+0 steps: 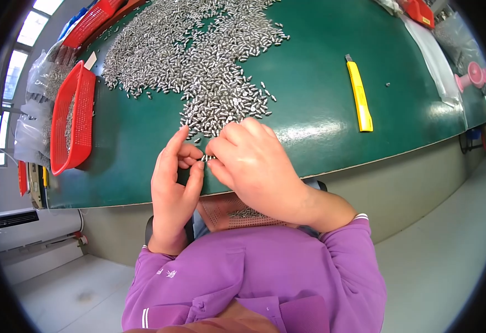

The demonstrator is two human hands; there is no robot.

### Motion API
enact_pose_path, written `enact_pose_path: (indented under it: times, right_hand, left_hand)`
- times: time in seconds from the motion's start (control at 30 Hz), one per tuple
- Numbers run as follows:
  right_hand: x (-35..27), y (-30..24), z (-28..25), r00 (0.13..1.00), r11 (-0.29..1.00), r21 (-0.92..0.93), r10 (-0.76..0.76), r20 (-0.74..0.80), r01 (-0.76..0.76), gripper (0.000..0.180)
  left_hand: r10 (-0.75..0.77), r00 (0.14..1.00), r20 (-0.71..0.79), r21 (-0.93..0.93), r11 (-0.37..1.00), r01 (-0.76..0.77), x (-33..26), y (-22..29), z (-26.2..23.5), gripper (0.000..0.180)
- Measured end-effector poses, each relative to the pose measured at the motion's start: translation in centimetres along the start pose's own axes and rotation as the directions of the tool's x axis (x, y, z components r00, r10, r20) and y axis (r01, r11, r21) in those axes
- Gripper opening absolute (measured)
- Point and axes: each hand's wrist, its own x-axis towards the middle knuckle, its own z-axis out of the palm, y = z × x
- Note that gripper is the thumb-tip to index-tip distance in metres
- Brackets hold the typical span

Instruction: Manually sorting and inspecting small electronic components on a green workbench.

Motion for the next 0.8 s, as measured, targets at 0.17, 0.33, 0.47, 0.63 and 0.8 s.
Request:
enact_pose_path:
  times: [0.17,0.33,0.47,0.63,0.8]
  right_hand:
    - [-0.02,0.22,-0.19,1.0,0.998,0.053,-0.022,-0.014,0.023,0.015]
    - [-0.21,0.13,-0.24,0.999,0.998,0.055,-0.024,-0.04,0.026,0.02]
    - [-0.56,-0.07,-0.45,0.999,1.0,0.016,0.004,-0.051,-0.003,0.023]
    - [-0.61,0.02,-0.59,0.999,1.0,0.003,0.005,-0.035,-0.005,0.019]
    - [-0.52,0.09,-0.79,1.0,1.0,0.004,-0.007,-0.019,0.007,0.018]
  left_hand:
    - [-0.021,1.0,0.015,-0.008,1.0,0.021,0.0,0.24,-0.12,0.063]
    - [-0.031,0.999,0.028,-0.046,0.998,0.032,0.15,0.1,-0.19,0.063]
    - [-0.027,0.999,0.032,-0.043,0.999,0.029,0.27,0.13,-0.18,0.063]
    - [-0.033,0.999,0.027,-0.038,0.999,0.034,0.25,0.18,-0.11,0.063]
    - [-0.014,1.0,0.021,-0.037,0.999,0.014,0.25,0.03,-0.16,0.062]
